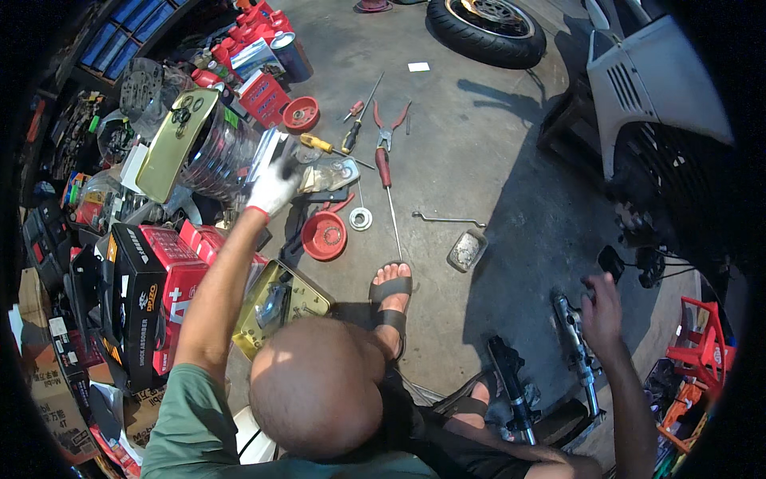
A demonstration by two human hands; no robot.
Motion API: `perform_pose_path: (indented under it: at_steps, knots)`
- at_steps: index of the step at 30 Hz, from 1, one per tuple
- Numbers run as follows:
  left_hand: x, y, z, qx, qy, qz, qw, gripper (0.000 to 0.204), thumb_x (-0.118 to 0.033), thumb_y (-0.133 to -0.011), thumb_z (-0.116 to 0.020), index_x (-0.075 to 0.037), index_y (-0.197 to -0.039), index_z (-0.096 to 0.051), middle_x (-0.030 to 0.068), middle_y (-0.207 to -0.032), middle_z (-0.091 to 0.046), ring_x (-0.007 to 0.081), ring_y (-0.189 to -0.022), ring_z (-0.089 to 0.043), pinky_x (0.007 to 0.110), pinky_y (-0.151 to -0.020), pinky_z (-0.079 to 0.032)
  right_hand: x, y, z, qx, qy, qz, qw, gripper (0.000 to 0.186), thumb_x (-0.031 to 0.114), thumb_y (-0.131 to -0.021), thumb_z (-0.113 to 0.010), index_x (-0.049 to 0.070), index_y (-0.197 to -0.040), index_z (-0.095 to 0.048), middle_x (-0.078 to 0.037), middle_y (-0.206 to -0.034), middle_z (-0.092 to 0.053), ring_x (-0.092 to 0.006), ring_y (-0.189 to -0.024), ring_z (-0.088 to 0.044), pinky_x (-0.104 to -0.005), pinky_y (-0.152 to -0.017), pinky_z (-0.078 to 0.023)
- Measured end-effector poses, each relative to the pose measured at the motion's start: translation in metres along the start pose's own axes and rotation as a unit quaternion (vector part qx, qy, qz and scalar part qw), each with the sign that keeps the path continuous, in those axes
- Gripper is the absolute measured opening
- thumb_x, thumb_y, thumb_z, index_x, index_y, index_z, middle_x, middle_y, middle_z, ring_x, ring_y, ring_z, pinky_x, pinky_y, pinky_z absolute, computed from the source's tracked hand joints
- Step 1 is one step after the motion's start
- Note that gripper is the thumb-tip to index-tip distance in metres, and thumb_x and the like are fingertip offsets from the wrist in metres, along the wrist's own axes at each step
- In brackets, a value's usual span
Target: The person repeatedly picks up small metal parts from a tray and installs them into the engine area of a white motorcycle. They also dip a part into a small container of dark liquid before placing it into the engine.
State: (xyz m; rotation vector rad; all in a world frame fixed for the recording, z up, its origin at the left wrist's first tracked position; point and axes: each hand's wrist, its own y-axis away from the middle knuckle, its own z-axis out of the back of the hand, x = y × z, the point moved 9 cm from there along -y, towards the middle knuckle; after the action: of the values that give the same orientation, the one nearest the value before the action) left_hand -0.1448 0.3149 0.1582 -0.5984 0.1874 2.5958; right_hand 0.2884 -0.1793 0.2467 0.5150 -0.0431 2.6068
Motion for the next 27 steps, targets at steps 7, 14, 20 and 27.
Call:
perform_pose_path:
  at_steps: [7,14,20,27]
  knots:
    - [0.056,-0.012,-0.098,0.057,-0.065,0.17,0.982,0.092,-0.053,-0.084,-0.074,0.001,-0.151,-0.043,0.0329,-0.14,-0.051,0.0464,-0.13,-0.054,0.048,-0.109,-0.048,-0.072,0.054,-0.052,0.026,-0.045,-0.064,0.997,0.032,-0.003,-0.089,-0.06,0.0,-0.121,-0.059,-0.017,-0.113,-0.057,-0.0294,-0.093,-0.06,-0.0384,-0.08,-0.05]
    - [0.045,-0.033,-0.118,0.009,-0.073,0.166,0.983,0.096,-0.056,-0.084,-0.076,-0.007,-0.158,-0.039,0.0319,-0.146,-0.043,0.047,-0.136,-0.048,0.049,-0.112,-0.045,-0.098,0.083,-0.099,0.101,-0.119,-0.2,0.967,0.031,-0.002,-0.09,-0.06,0.002,-0.12,-0.06,-0.012,-0.107,-0.057,-0.022,-0.088,-0.055,-0.0348,-0.078,-0.048]
    - [0.031,-0.048,-0.133,-0.015,-0.091,0.188,0.978,0.096,-0.065,-0.082,-0.073,-0.018,-0.159,-0.04,0.0308,-0.151,-0.04,0.0505,-0.139,-0.043,0.056,-0.113,-0.042,-0.121,0.098,-0.118,0.102,-0.133,-0.215,0.962,0.03,-0.006,-0.088,-0.06,0.001,-0.117,-0.061,-0.008,-0.103,-0.055,-0.0167,-0.081,-0.054,-0.0308,-0.074,-0.048]
    - [0.032,-0.052,-0.151,-0.003,-0.125,0.24,0.963,0.081,-0.06,-0.079,-0.079,-0.015,-0.143,-0.056,0.0253,-0.144,-0.045,0.0474,-0.138,-0.044,0.063,-0.108,-0.044,-0.123,0.113,-0.135,0.098,-0.22,-0.265,0.934,0.027,-0.009,-0.088,-0.056,0.0,-0.113,-0.062,-0.006,-0.097,-0.054,-0.0123,-0.075,-0.055,-0.0281,-0.066,-0.047]
